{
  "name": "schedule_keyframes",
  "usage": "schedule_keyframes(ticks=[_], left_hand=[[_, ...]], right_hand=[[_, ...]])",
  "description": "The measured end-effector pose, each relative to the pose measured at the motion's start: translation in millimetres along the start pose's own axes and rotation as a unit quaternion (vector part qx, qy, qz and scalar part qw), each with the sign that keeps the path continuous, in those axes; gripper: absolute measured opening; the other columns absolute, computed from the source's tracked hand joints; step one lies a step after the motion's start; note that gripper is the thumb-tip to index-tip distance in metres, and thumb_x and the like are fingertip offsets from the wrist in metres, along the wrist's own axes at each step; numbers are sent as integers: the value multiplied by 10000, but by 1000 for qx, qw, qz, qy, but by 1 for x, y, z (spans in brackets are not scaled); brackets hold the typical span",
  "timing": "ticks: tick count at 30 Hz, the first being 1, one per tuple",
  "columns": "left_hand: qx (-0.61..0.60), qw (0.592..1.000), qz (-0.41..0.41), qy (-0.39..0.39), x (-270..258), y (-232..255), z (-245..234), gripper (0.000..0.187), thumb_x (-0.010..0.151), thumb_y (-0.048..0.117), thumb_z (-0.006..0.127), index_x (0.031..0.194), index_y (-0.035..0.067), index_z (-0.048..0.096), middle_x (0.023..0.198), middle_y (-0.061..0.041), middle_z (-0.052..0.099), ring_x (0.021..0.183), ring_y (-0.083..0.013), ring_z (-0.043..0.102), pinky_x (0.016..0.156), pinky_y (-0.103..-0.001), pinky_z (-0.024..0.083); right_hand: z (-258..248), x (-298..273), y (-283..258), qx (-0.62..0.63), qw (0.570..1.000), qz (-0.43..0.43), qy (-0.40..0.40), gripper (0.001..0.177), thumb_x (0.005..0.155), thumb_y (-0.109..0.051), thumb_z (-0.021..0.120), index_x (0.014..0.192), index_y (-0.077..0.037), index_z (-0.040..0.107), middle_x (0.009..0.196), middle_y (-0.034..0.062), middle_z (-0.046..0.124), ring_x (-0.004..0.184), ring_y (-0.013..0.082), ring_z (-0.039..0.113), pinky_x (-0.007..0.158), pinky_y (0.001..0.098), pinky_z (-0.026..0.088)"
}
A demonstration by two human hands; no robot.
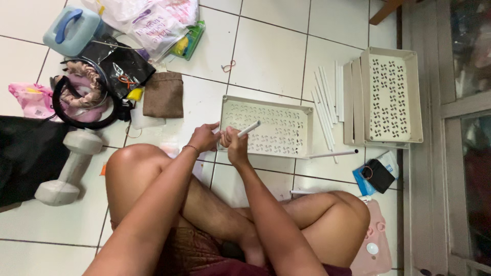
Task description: The person assembles a multi-tiered plastic shelving unit by inserting white support poles into the corners of perforated trays and stacking them. The person handles the trays and poles by hand, aligning the components and securing the structure.
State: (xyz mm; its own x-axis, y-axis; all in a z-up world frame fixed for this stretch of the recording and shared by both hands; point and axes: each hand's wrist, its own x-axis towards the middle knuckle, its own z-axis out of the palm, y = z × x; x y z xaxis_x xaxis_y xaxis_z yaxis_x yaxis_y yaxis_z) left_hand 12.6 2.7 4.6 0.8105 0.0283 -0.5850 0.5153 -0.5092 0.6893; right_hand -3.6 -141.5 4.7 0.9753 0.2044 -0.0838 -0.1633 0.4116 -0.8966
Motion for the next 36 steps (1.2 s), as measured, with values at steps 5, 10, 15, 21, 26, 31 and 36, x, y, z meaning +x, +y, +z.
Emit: schedule_keyframes(ticks=[5, 10, 15, 21, 26, 31, 36], left_hand=[[-23, 1000, 3, -5, 8, -15, 4, 650, 823, 237, 734, 1450, 174, 574, 893, -139, 776, 762, -204, 783, 755, -350, 645], [91, 991, 94, 18, 27, -35, 8, 797, 717, 300, 872, 1444, 174, 571, 1003, -152, 768, 975, -269, 740, 904, -356, 564], [51, 996, 71, 8, 33, -44, 7, 845, 630, 266, 889, 1423, 227, 601, 1041, -128, 772, 988, -253, 747, 895, -360, 566], [68, 997, 25, 10, 34, -36, 7, 674, 787, 470, 847, 1389, 224, 671, 1044, -110, 789, 981, -231, 751, 922, -329, 556], [70, 997, 37, -2, 42, -48, 10, 733, 667, 413, 879, 1353, 247, 678, 1016, -73, 798, 938, -203, 763, 883, -331, 572], [113, 988, 99, 18, 58, -65, 12, 770, 657, 354, 908, 1369, 213, 653, 1023, -88, 783, 932, -218, 748, 879, -329, 570], [34, 988, 148, 31, 59, -65, 15, 778, 605, 206, 877, 1341, 128, 636, 961, -111, 790, 866, -206, 757, 833, -335, 590]], right_hand=[[14, -10, 4, -216, 975, -48, -36, 370, 1020, -170, 495, 681, -22, 499, 586, 44, 486, 529, 153, 426, 512, 355, 361], [25, -12, -1, -323, 931, -157, -73, 407, 1019, -188, 518, 664, 11, 513, 563, 129, 519, 496, 223, 493, 552, 393, 414], [32, -8, -4, -339, 928, -147, -52, 395, 1004, -186, 525, 663, 14, 541, 558, 157, 533, 484, 252, 520, 531, 413, 406], [37, -16, -4, -323, 928, -186, -22, 389, 1011, -183, 510, 676, 12, 529, 577, 165, 544, 508, 274, 536, 550, 420, 417], [27, -12, -1, -329, 924, -180, -69, 366, 1002, -181, 496, 689, -3, 561, 594, 157, 577, 514, 299, 561, 546, 416, 432], [27, -9, 4, -346, 918, -187, -56, 396, 995, -204, 524, 655, -3, 537, 579, 157, 545, 507, 308, 548, 536, 425, 407], [21, -21, -4, -391, 915, -94, -31, 268, 1013, -224, 611, 879, 4, 564, 768, 195, 611, 696, 307, 611, 666, 416, 478]])
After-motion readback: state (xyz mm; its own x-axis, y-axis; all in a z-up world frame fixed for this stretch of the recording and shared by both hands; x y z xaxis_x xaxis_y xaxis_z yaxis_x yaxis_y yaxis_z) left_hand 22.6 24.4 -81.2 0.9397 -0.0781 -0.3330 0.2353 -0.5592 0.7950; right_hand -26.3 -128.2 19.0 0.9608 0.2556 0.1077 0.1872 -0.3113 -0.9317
